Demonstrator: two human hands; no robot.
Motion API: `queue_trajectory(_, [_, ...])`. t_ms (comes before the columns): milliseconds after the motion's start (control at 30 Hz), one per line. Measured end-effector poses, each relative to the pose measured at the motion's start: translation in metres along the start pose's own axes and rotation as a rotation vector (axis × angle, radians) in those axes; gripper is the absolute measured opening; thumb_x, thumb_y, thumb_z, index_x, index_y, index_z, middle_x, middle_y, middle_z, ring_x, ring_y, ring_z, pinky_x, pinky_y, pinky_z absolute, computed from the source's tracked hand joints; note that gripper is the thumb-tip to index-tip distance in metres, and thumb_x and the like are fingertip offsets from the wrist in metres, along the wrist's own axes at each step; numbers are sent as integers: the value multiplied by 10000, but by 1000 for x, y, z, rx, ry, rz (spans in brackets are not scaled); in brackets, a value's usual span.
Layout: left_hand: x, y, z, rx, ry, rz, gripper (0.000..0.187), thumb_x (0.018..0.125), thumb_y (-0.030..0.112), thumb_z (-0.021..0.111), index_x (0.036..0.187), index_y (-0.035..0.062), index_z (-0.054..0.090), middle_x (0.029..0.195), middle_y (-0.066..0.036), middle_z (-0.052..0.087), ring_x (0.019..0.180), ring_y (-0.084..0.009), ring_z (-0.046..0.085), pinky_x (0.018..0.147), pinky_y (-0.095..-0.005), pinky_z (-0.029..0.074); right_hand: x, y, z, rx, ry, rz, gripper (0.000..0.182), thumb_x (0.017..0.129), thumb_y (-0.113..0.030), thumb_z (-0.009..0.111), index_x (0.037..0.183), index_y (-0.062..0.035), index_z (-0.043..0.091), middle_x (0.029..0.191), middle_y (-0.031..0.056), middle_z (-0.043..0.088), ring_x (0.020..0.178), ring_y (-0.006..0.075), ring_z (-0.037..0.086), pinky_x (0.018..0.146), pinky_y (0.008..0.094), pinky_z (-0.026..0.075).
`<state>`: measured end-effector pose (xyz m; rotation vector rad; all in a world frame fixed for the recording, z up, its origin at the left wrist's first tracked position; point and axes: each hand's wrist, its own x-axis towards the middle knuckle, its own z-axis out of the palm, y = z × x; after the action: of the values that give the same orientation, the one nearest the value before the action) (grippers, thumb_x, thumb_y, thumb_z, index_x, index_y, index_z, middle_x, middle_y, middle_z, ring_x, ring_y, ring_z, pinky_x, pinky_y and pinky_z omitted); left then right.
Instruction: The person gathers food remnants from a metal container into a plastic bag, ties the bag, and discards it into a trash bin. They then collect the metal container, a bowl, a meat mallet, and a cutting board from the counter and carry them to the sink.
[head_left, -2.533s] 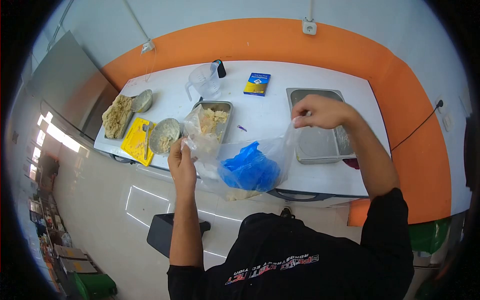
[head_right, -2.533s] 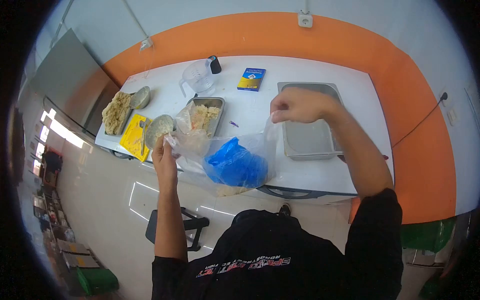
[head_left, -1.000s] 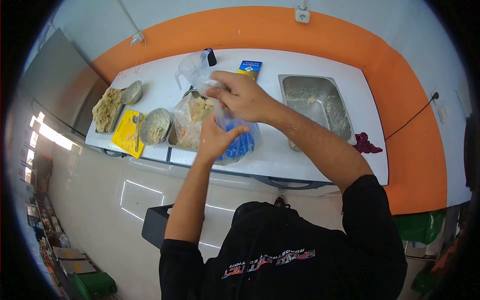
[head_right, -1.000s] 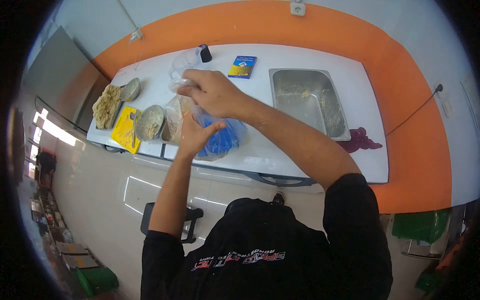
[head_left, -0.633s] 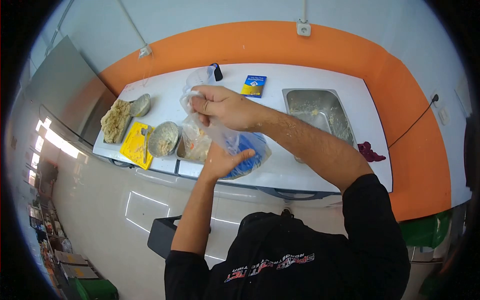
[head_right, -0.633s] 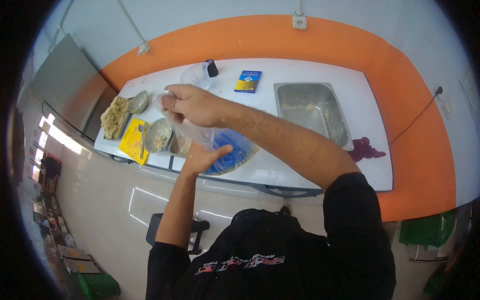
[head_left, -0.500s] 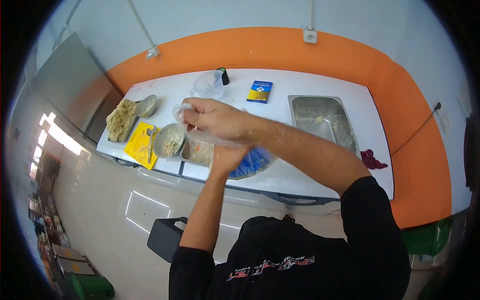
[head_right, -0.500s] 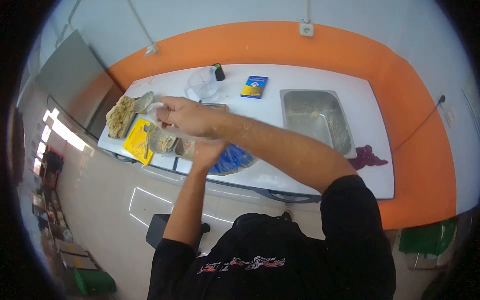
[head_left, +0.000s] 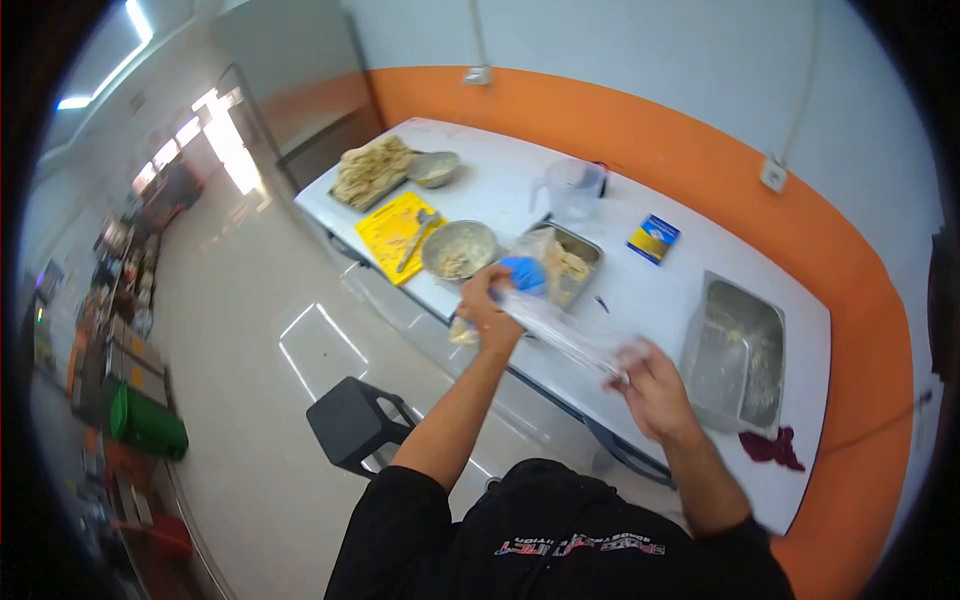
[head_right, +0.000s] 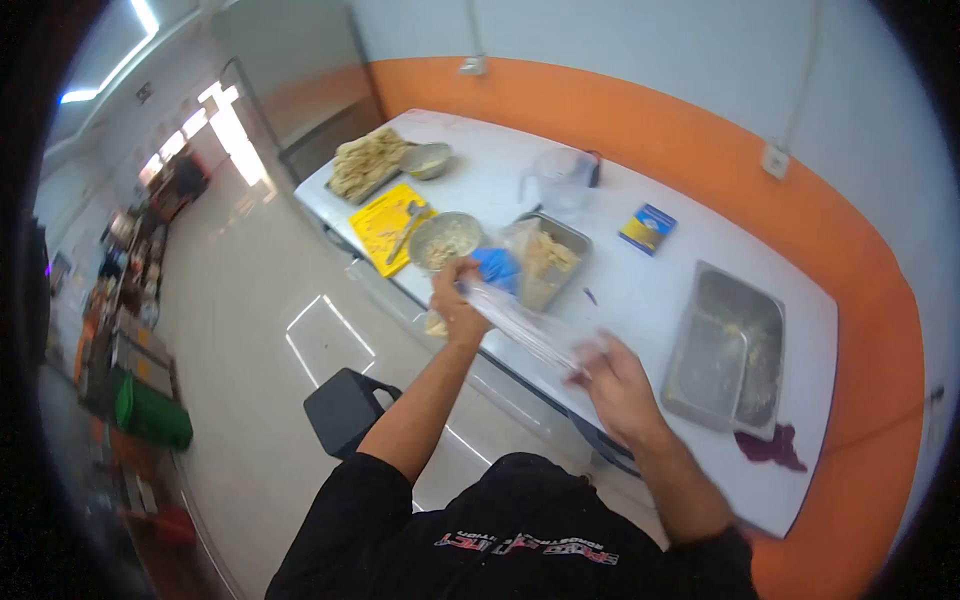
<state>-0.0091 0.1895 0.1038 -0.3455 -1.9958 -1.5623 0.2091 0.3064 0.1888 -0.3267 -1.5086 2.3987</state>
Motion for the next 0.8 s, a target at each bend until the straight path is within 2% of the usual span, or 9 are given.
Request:
queue_trajectory(167, [8, 104, 3, -645, -290, 109, 153, 911, 202, 607, 959, 61, 641, 806, -5, 593, 780, -97, 560, 721, -253, 456, 21, 124, -70, 757, -378, 428, 274, 944, -245, 547, 1152, -68, 533, 1054, 36, 581, 978, 170, 543, 792, 284, 481])
queue_trajectory(267, [8, 128, -17, -885, -1054, -108, 172, 821, 144, 705, 947, 41, 649, 797, -9, 638, 708, -77, 564, 649, -236, 463, 62, 125, -81, 671, -471, 414, 194, 949, -201, 528, 1081, -62, 556, 1043, 50, 602, 980, 173, 545, 782, 302, 500])
queue_trajectory(300, [5, 122, -24, -875, -1034, -104, 172, 821, 144, 705, 947, 41, 649, 797, -9, 638, 708, -77, 564, 649, -236, 463, 73, 132, -83, 451, -221, 71, 150, 931, -177, 547, 1017, -55, 568, 1000, 65, 610, 940, 170, 559, 770, 292, 509])
queue_trajectory(333, [0, 111, -30, -709, -1158, 131, 197, 798, 138, 712, 951, 38, 642, 783, -30, 646, 695, -103, 574, 654, -256, 472, 80, 132, -83, 225, 28, -268, 111, 913, -152, 566, 952, -49, 579, 958, 80, 619, 901, 166, 574, 757, 281, 518])
queue_trajectory(367, [-7, 97, -35, -527, -1269, 362, 223, 774, 133, 720, 955, 35, 634, 769, -52, 655, 681, -129, 584, 659, -276, 481, 102, 111, -95, 105, -210, -24, 109, 907, -127, 557, 968, -39, 580, 944, 84, 634, 883, 175, 602, 748, 291, 522])
queue_trajectory(400, [-20, 70, -37, -500, -1248, 245, 239, 763, 145, 716, 959, 42, 625, 764, -79, 656, 673, -158, 589, 663, -306, 483, 126, 84, -105, -19, -439, 222, 114, 902, -102, 548, 984, -30, 580, 930, 89, 650, 866, 183, 631, 739, 301, 525])
queue_trajectory(567, [-95, -57, -60, 188, -669, -211, 258, 820, 182, 649, 988, 26, 531, 785, -147, 632, 732, -198, 629, 694, -352, 498, 110, 124, -35, -713, -354, 51, 36, 874, -3, 569, 894, 18, 590, 838, 89, 646, 715, 149, 632, 666, 291, 550])
queue_trajectory(700, [-151, -103, -91, -125, -383, -337, 189, 894, 200, 589, 992, 53, 521, 799, -89, 601, 742, -177, 597, 637, -342, 491, 89, 159, 4, -528, -177, 106, 69, 830, -18, 639, 862, 39, 618, 820, 93, 647, 671, 151, 623, 618, 274, 533])
queue_trajectory(800, [-187, -102, -105, -253, -225, -885, 254, 924, 294, 596, 1007, 64, 526, 891, -93, 622, 800, -172, 598, 693, -317, 499, 46, 181, 12, -716, -210, -130, 105, 773, -25, 693, 835, 40, 639, 807, 116, 646, 648, 175, 628, 601, 279, 520])
